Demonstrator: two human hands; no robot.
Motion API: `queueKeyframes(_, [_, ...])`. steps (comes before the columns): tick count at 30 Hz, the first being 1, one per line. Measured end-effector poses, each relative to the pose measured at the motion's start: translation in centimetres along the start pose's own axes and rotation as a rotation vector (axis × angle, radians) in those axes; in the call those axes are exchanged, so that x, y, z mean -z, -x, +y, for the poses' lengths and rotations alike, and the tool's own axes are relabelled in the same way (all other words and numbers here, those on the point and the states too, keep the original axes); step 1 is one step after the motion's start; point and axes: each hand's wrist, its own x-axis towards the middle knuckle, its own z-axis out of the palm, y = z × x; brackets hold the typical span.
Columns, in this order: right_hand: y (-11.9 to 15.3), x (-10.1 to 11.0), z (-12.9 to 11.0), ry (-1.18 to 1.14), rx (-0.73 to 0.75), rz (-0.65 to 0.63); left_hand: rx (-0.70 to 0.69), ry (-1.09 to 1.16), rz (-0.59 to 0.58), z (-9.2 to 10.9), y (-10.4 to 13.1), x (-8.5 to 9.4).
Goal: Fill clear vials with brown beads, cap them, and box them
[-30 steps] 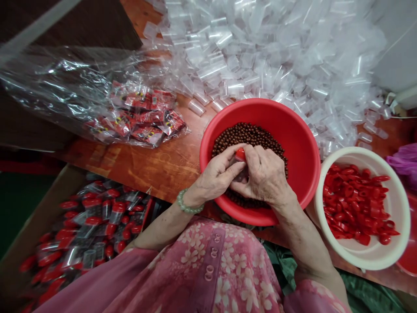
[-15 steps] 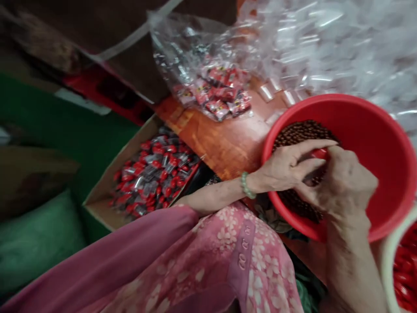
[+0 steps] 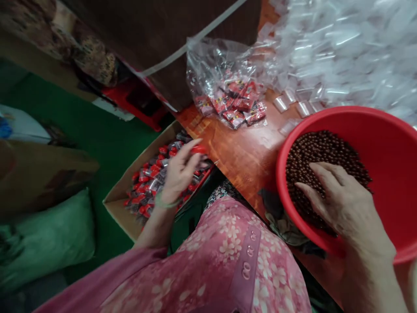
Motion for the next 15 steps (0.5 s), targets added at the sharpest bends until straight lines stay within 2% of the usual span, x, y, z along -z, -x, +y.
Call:
queueKeyframes(2, [0.5,-0.4,0.5,0.024,-0.002,-0.051,0.085,-0.456,0.032,-3.2,0.8,4.0])
queueKeyframes(4, [0.7,-0.8,0.9,0.049,-0.038,-0.110,0.142,-0.789,0.081,-4.9,1.0,6.6])
queueKeyframes(5, [0.7,-1.1,1.1,0.066,-0.054,-0.142,0.122,-0.855,0.121,-5.1,0.8,7.0])
queueKeyframes(7, [0.6,-1.6,1.2,0.105,-0.082,-0.219,-0.006,-0.795,0.176,-4.5,-0.7,6.1])
queueKeyframes(8, [0.5,-1.9,1.2,0.121,-0.104,-0.268,-0.105,-0.705,0.170,-3.7,-1.9,4.8])
queueKeyframes(10, [0.4,-2.3,1.3,0.139,-0.146,-0.365,-0.313,-0.523,0.086,-1.7,-5.1,1.0])
queueKeyframes(12, [0.3,-2.8,1.4,0.136,-0.182,-0.443,-0.495,-0.421,-0.028,0.6,-8.9,-4.0])
queueKeyframes(15, [0.3,-3.3,1.5,0.126,-0.216,-0.514,-0.628,-0.370,-0.242,3.4,-14.1,-12.0])
